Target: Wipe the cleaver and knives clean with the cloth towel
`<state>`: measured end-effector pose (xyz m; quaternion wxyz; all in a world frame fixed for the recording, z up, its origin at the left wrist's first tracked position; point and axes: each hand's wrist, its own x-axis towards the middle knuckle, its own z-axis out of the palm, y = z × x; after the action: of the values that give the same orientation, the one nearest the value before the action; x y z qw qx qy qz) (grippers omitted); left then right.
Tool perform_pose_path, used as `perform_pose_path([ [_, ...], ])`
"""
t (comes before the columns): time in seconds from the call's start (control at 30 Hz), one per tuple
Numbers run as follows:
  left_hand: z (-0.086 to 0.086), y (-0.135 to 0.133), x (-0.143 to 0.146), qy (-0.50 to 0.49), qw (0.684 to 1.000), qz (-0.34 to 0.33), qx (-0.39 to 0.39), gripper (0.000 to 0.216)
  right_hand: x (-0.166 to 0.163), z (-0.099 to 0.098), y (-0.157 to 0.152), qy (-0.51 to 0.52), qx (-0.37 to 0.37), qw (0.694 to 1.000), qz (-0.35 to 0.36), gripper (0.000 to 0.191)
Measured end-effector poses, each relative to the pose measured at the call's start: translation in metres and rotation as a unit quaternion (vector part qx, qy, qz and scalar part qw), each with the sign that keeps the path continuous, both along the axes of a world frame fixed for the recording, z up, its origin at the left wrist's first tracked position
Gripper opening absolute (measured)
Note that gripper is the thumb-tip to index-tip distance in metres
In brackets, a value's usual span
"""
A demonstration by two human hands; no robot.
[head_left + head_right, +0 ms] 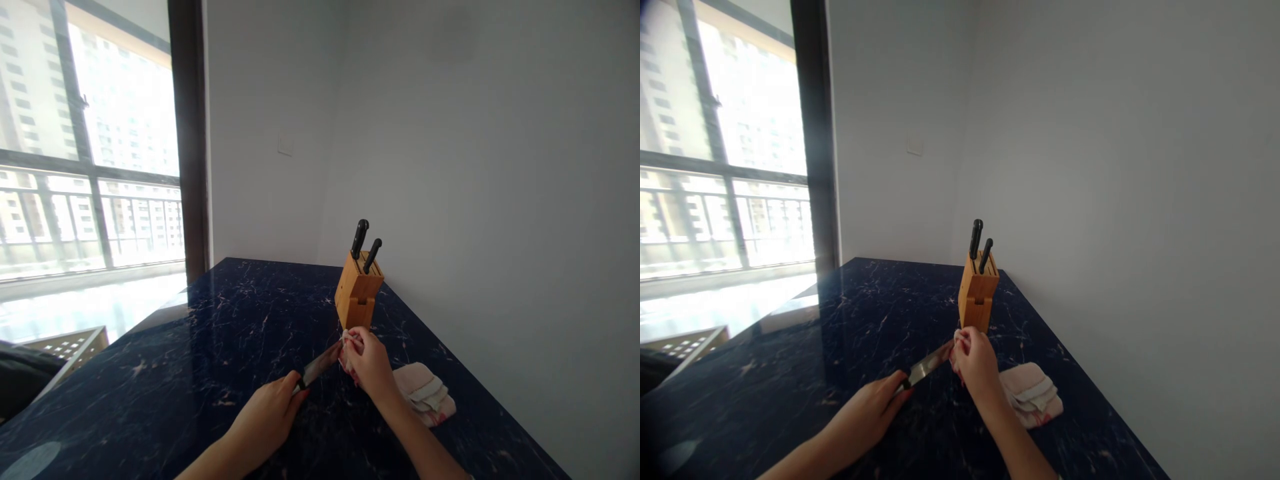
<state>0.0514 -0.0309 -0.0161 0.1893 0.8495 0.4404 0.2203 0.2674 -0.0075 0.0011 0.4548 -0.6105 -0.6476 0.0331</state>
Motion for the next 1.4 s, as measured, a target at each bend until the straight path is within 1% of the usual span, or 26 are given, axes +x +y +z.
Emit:
perform_pose_path([
  [0.17, -0.001, 0.000, -0.001, -0.008, 1.000, -0.005, 0.012, 0.021, 0.022, -0.004, 0.011, 0.016, 0.006, 0.999, -0.038, 0.015],
  [0.33, 0.000, 0.000, -0.001, -0.016, 1.000, -0.009, 0.015, 0.020, 0.028, -0.009, 0.016, 0.025, 0.004, 0.998, -0.052, 0.008],
  [0.5, 0.000, 0.000, 0.000, -0.025, 1.000, -0.004, 0.007, 0.022, 0.015, -0.008, 0.008, 0.013, -0.001, 0.999, -0.033, 0.006],
  [0.7, 0.001, 0.002, 0.000, -0.029, 0.999, 0.007, -0.015, 0.019, -0.006, -0.003, -0.005, -0.076, 0.022, 0.997, -0.004, 0.009],
  [0.8, 0.002, 0.002, 0.001, -0.037, 0.999, 0.010, -0.020, 0.019, -0.016, -0.003, -0.010, -0.095, 0.011, 0.995, 0.016, 0.012],
  [0.9, 0.003, 0.002, 0.001, -0.042, 0.999, 0.007, -0.021, 0.018, -0.029, -0.001, -0.020, -0.104, -0.011, 0.993, 0.048, 0.013],
  [1.0, 0.002, 0.002, 0.001, -0.038, 0.999, 0.009, -0.020, 0.014, -0.045, 0.003, -0.034, -0.108, -0.027, 0.989, 0.102, 0.016],
  [1.07, 0.000, 0.003, 0.001, -0.033, 0.999, 0.010, -0.017, 0.014, -0.054, 0.006, -0.041, -0.114, -0.029, 0.983, 0.142, 0.017],
  [1.13, -0.001, 0.003, 0.001, -0.027, 1.000, 0.009, -0.014, 0.014, -0.058, 0.007, -0.044, -0.115, -0.027, 0.980, 0.161, 0.018],
  [1.23, -0.003, 0.003, 0.001, -0.022, 1.000, 0.004, -0.004, 0.014, -0.056, 0.005, -0.040, -0.091, -0.020, 0.985, 0.143, 0.016],
  [1.33, -0.005, 0.003, 0.002, -0.016, 1.000, 0.002, 0.002, 0.014, -0.051, -0.001, -0.032, -0.042, -0.011, 0.992, 0.117, 0.012],
  [1.4, -0.005, 0.003, 0.002, -0.012, 1.000, 0.000, 0.002, 0.014, -0.052, -0.003, -0.031, -0.033, -0.012, 0.993, 0.110, 0.011],
])
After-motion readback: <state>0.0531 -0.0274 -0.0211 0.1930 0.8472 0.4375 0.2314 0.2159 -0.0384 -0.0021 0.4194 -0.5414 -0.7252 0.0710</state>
